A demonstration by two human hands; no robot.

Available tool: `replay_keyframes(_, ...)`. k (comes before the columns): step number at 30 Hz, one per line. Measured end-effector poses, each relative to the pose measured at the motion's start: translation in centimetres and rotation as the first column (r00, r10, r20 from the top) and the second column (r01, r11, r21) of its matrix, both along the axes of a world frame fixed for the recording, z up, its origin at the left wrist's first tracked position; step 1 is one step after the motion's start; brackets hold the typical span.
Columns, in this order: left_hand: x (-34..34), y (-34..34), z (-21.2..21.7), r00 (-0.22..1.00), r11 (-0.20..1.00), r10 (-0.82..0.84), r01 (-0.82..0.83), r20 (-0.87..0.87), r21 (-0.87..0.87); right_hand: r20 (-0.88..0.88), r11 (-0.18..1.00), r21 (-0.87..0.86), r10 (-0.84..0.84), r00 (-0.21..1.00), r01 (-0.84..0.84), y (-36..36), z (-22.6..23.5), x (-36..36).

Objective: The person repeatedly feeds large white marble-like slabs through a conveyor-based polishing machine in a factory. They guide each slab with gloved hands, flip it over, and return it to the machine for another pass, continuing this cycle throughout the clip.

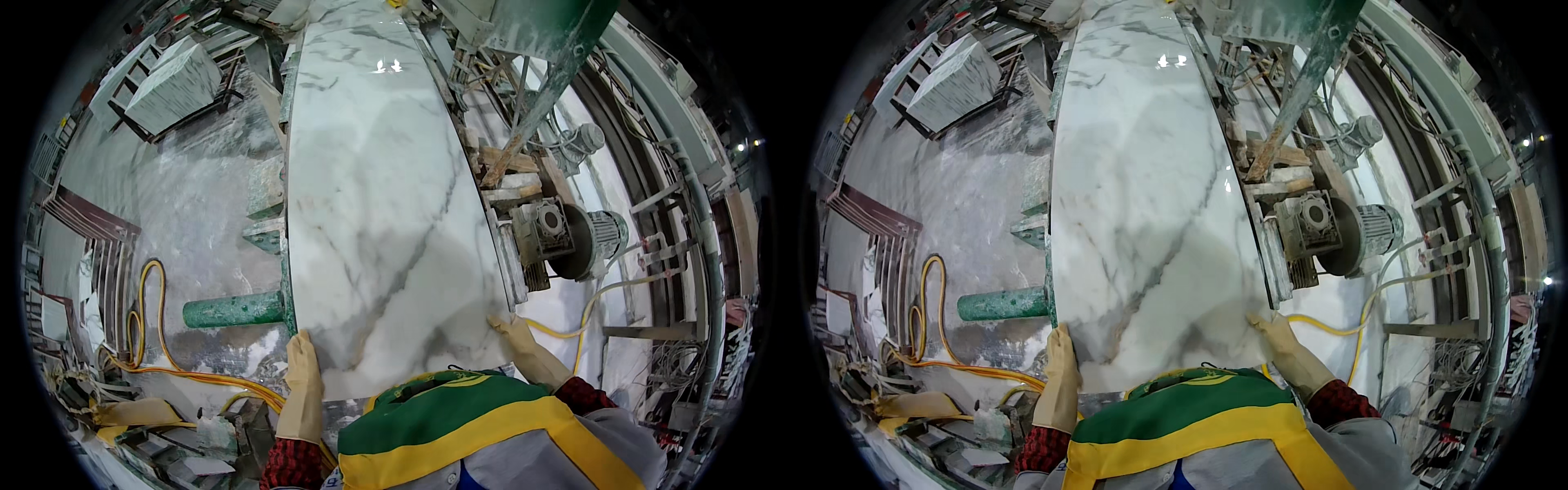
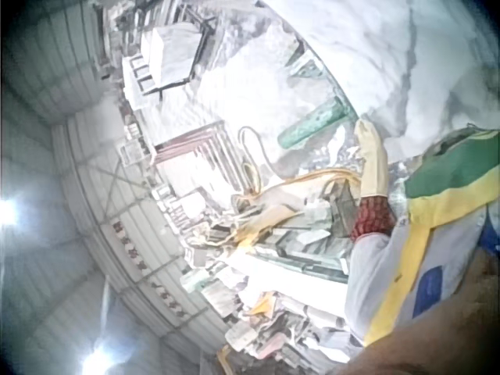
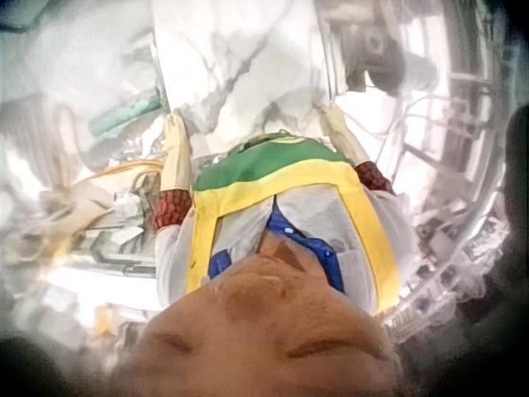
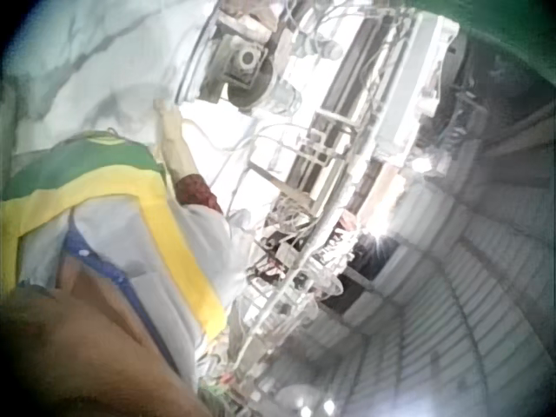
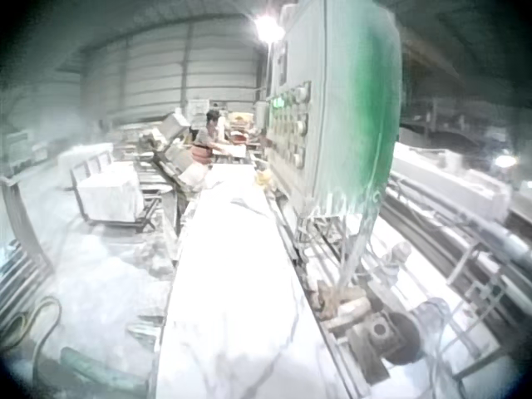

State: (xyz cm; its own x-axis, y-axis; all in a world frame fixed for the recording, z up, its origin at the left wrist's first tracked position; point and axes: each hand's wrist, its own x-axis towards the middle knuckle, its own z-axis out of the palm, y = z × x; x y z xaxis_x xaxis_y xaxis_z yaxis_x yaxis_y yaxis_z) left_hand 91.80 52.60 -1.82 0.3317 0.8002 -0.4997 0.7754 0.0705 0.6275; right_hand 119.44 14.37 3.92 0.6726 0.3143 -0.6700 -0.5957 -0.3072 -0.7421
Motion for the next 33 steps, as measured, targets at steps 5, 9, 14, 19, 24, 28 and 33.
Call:
replay_keyframes(5,-0.3,1.8,-3.6,0.999,0.990,0.040,-0.036,0.023,-0.135,0.063,0.998,-0.036,0.051,0.997,-0.049,-1.9,-4.4,1.0)
replay_keyframes(9,-0.4,2.9,-5.2,0.956,0.937,0.166,-0.077,0.241,-0.341,0.135,0.996,-0.073,0.062,0.989,-0.052,-1.0,-3.7,1.2)
replay_keyframes(14,-4.8,2.3,-5.8,0.883,0.843,0.331,-0.118,0.334,-0.524,0.167,0.983,-0.162,0.108,0.980,-0.081,-1.3,-5.8,2.5)
replay_keyframes(19,-8.1,-2.1,4.1,0.839,0.666,0.517,-0.270,0.169,-0.695,0.110,0.998,-0.057,0.040,0.993,-0.034,-0.4,-5.4,1.9)
replay_keyframes(24,-9.2,-4.0,1.3,0.655,0.579,0.690,-0.246,0.307,-0.777,0.055,0.999,0.036,-0.007,0.998,0.005,-0.4,-4.9,2.0)
replay_keyframes(28,-7.7,-5.0,1.2,0.555,0.564,0.748,-0.243,0.364,-0.789,0.273,0.977,-0.211,0.092,0.958,-0.034,-3.0,-9.7,4.6)
replay_keyframes(33,-8.2,-5.5,1.1,0.514,0.624,0.717,-0.171,0.471,-0.763,0.814,0.944,-0.233,0.321,0.485,-0.234,2.4,3.3,-2.3)
